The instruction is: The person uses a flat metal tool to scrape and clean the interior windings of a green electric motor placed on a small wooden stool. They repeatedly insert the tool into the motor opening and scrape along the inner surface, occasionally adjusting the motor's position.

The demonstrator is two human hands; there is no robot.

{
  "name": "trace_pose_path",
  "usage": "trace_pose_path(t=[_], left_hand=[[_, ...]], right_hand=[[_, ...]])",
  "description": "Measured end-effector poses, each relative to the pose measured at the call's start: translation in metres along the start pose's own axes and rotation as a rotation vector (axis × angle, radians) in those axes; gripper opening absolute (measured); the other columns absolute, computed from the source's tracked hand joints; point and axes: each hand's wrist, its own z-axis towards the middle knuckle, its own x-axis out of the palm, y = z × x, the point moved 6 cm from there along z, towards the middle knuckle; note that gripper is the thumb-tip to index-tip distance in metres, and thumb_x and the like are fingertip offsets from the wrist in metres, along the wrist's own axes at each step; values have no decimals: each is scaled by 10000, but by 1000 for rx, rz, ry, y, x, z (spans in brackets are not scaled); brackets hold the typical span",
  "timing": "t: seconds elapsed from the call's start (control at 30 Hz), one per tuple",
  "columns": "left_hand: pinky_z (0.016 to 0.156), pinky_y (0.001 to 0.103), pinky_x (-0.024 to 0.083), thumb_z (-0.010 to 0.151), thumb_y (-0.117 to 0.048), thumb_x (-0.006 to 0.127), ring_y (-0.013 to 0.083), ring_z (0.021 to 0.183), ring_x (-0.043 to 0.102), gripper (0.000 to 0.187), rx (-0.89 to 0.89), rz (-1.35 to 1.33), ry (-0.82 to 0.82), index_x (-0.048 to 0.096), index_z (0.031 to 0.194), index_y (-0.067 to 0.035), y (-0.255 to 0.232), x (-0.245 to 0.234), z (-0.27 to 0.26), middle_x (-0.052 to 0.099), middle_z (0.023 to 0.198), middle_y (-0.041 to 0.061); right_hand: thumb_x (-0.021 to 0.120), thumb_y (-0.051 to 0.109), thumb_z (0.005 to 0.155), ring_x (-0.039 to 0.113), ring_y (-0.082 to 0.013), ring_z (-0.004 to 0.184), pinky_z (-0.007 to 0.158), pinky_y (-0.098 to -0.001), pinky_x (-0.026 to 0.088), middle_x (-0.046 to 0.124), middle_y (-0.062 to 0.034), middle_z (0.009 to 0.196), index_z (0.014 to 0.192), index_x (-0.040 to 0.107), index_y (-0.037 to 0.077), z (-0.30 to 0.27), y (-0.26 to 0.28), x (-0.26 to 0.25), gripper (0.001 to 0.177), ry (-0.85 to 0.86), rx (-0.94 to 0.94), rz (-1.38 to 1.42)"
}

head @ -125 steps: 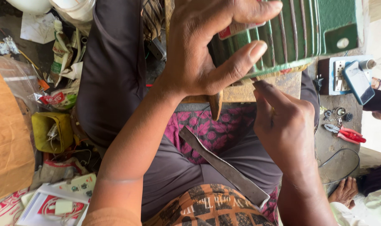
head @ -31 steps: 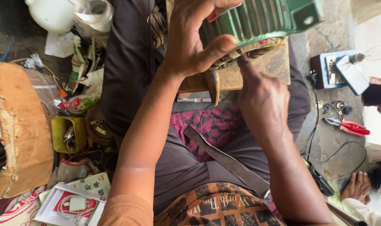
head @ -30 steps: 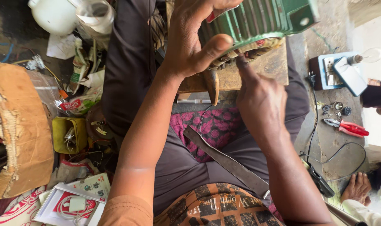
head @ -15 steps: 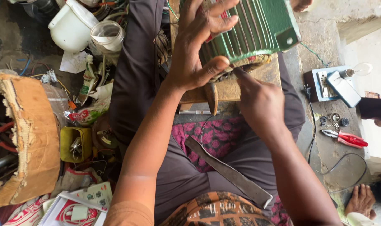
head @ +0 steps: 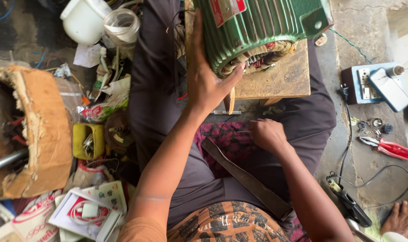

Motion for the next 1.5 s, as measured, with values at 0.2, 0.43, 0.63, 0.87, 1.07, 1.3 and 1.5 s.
trace_pose_path(t=[0.2,0.43,0.63,0.87,1.07,1.3,1.5], left_hand=[[1294,425,392,910,-211,868,304,1545,411,1041,-40,-101,12,136,1646,-131,17,9,-12,312,1659,136],[1311,447,398,895,-186,858,347,1546,419,1043,-34,-175,82,138,1644,-94,10,1,-5,322,1666,156],[1278,531,283,834,-361,923,443,1551,257,1244,-102,-99,83,29,1620,3,-7,-14,-13,172,1650,263],[1262,434,331,1022,-206,644,298,1506,420,664,-681,-786,-173,300,1558,-15,-49,-49,-195,412,1581,180],[1113,352,443,973,-279,616,182,1296,577,462,-1429,-1144,269,468,1368,-91,-68,-15,-325,570,1374,86],[997,485,572,1055,-414,561,269,1082,670,354,-1475,-1397,315,462,1174,-95,-74,-7,-328,587,1084,97],[1128,444,506,1016,-544,528,227,1235,637,620,-1136,-1698,699,419,1404,-72,-144,16,-272,638,1255,78]], right_hand=[[672,206,803,687,-363,943,820,-457,542,711,-161,975,1079,699,74,24,21,32,307,-216,-221,113],[589,84,844,663,-380,987,896,-482,509,610,-186,1093,1195,615,81,83,68,72,352,-211,-321,-37],[621,198,876,684,-403,925,781,-498,547,622,-246,1126,1145,609,64,66,55,54,301,-253,-207,56],[805,466,756,727,-371,855,732,-491,562,756,-158,897,929,721,133,-38,40,43,384,158,141,250],[762,282,790,740,-313,824,717,-446,556,766,-108,859,953,699,124,-61,85,36,235,191,-12,414],[773,-56,830,539,-89,818,685,-293,473,563,-36,843,889,609,-6,-131,63,-39,181,154,-176,1069],[730,-42,745,595,-72,716,624,-254,480,650,-13,774,813,603,31,-158,61,-106,161,-199,-62,975]])
